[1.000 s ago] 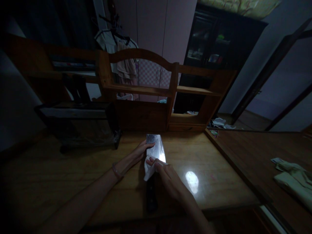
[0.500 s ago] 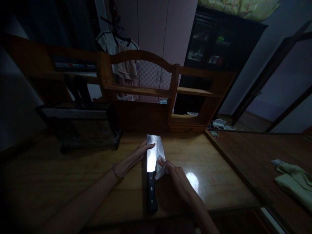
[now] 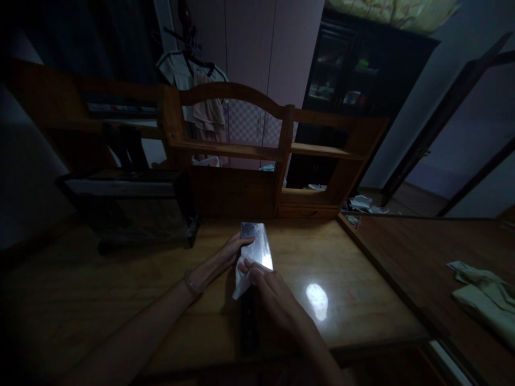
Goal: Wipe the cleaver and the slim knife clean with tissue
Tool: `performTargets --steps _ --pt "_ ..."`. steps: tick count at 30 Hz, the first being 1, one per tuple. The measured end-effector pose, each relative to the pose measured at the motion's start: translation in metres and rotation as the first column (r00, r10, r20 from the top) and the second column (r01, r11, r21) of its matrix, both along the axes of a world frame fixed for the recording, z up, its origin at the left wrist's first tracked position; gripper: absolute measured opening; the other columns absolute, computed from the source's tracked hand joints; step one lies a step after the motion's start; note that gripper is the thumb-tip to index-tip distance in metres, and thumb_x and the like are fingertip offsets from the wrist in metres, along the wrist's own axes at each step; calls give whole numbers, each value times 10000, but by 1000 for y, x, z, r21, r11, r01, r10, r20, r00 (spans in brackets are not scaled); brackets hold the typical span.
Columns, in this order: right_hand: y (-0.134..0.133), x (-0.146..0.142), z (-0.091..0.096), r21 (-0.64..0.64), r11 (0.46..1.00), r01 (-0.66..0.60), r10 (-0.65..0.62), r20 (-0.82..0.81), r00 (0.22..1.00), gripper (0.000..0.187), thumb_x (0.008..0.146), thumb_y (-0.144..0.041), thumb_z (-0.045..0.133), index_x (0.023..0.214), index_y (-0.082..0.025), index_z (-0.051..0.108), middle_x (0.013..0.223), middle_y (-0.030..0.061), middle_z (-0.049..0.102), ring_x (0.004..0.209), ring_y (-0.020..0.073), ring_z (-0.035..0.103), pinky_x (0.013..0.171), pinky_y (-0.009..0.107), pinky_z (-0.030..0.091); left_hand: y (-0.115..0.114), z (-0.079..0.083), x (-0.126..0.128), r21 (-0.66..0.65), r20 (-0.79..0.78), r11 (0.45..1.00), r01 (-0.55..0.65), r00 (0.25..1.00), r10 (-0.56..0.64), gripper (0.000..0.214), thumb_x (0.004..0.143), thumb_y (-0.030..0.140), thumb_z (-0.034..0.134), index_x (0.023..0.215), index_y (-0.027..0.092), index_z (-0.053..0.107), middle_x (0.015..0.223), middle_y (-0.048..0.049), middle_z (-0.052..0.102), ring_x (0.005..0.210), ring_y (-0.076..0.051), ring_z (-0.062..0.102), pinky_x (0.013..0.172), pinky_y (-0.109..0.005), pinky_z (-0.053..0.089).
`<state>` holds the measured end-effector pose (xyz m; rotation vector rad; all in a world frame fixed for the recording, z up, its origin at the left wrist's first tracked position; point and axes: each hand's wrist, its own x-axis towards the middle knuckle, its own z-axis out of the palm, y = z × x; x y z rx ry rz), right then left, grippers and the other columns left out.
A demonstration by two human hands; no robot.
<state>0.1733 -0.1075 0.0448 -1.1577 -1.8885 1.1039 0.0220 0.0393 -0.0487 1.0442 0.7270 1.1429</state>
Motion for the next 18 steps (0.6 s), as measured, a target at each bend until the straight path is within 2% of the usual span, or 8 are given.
performTargets --steps 5,11,15,18 --pt "-11 6 -2 -10 1000 -13 13 -7 1000 418 1008 -392 290 1307 -272 556 1324 12 583 1249 242 520 1066 465 381 2 -4 1 -22 16 999 30 999 -30 426 698 309 717 1090 158 645 1042 -98 680 862 -223 630 757 -322 469" --pt "-28 2 -26 3 997 77 -77 -28 997 407 1014 -388 290 1362 -298 480 1426 -5 477 1357 224 380 1144 481 256 1 -2 2 -35 29 999 14 999 -13 432 667 261 726 1080 161 648 1047 -91 680 890 -228 627 807 -335 462" --pt "-42 -10 -34 172 985 25 -55 167 985 408 1012 -328 325 1416 -343 378 1516 -49 318 1422 204 219 1166 461 228 -2 4 1 -35 44 999 25 999 -23 404 672 240 712 1060 151 646 1058 -92 676 890 -220 619 806 -326 461" --pt "-51 -14 -41 302 953 -31 -64 300 952 452 1007 -245 319 1454 -307 317 1546 -39 238 1434 204 135 1171 435 233 -5 8 1 -34 43 999 21 999 -19 385 668 230 713 1037 139 651 1051 -97 677 879 -211 614 811 -318 456"
